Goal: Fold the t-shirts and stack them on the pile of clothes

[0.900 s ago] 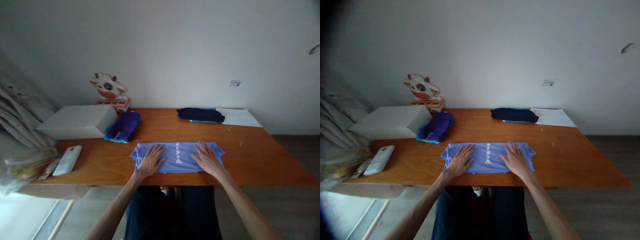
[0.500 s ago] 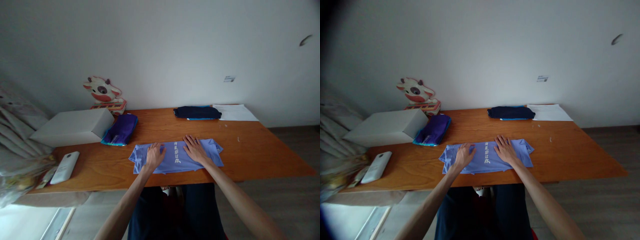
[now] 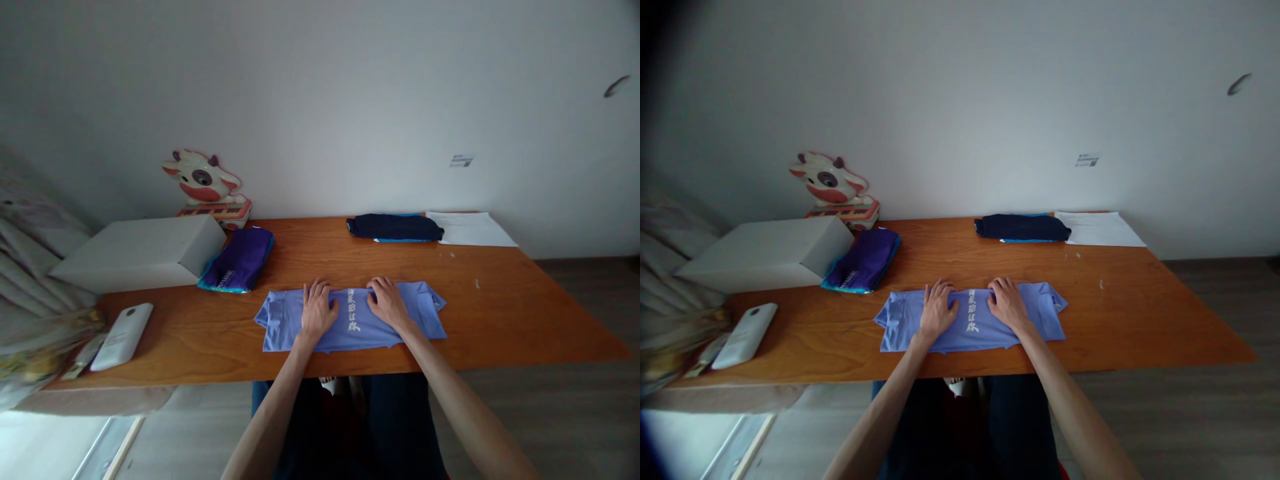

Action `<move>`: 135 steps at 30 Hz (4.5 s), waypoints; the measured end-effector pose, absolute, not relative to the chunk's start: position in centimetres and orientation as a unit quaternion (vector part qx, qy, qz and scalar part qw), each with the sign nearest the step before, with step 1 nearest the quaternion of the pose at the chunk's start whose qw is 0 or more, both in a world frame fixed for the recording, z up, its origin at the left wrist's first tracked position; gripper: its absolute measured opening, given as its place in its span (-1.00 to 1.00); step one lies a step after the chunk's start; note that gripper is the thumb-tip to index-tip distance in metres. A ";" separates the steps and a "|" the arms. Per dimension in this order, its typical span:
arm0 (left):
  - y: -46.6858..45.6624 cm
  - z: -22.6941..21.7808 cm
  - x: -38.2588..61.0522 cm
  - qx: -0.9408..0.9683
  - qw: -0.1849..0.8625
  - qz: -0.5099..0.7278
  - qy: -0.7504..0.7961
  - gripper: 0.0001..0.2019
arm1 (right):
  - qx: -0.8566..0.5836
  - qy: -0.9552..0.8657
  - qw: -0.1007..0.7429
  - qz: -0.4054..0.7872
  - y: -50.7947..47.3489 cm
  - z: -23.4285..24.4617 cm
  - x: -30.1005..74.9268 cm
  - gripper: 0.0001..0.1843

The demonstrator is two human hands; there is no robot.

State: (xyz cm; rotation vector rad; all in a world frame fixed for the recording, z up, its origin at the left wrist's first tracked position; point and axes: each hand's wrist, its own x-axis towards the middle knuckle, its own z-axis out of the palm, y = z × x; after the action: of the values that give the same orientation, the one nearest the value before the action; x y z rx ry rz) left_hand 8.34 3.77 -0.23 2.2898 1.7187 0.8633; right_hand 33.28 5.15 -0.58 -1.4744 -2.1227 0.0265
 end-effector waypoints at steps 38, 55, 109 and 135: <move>2.8 1.6 8.1 0.808 0.103 0.244 0.526 -0.80 | -0.456 -0.865 0.207 0.029 4.2 -0.4 33.4 -0.77; 2.0 0.3 7.1 0.828 0.137 0.217 0.499 -0.56 | -0.419 -0.886 0.191 0.057 3.6 -0.3 33.9 -0.71; 3.0 0.1 5.2 0.725 0.116 0.333 0.592 -0.80 | -0.482 -0.828 0.284 0.029 3.5 -0.8 34.5 -0.72; 2.3 -0.1 5.0 0.746 0.147 0.306 0.574 -0.66 | -0.358 -0.896 0.261 0.039 3.2 -1.8 35.3 -0.72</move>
State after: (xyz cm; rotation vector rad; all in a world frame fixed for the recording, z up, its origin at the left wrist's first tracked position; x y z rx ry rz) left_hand 5.05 2.29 -0.06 2.1454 1.6504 0.8797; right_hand 35.25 3.20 -1.81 -0.9700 -2.4243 0.1057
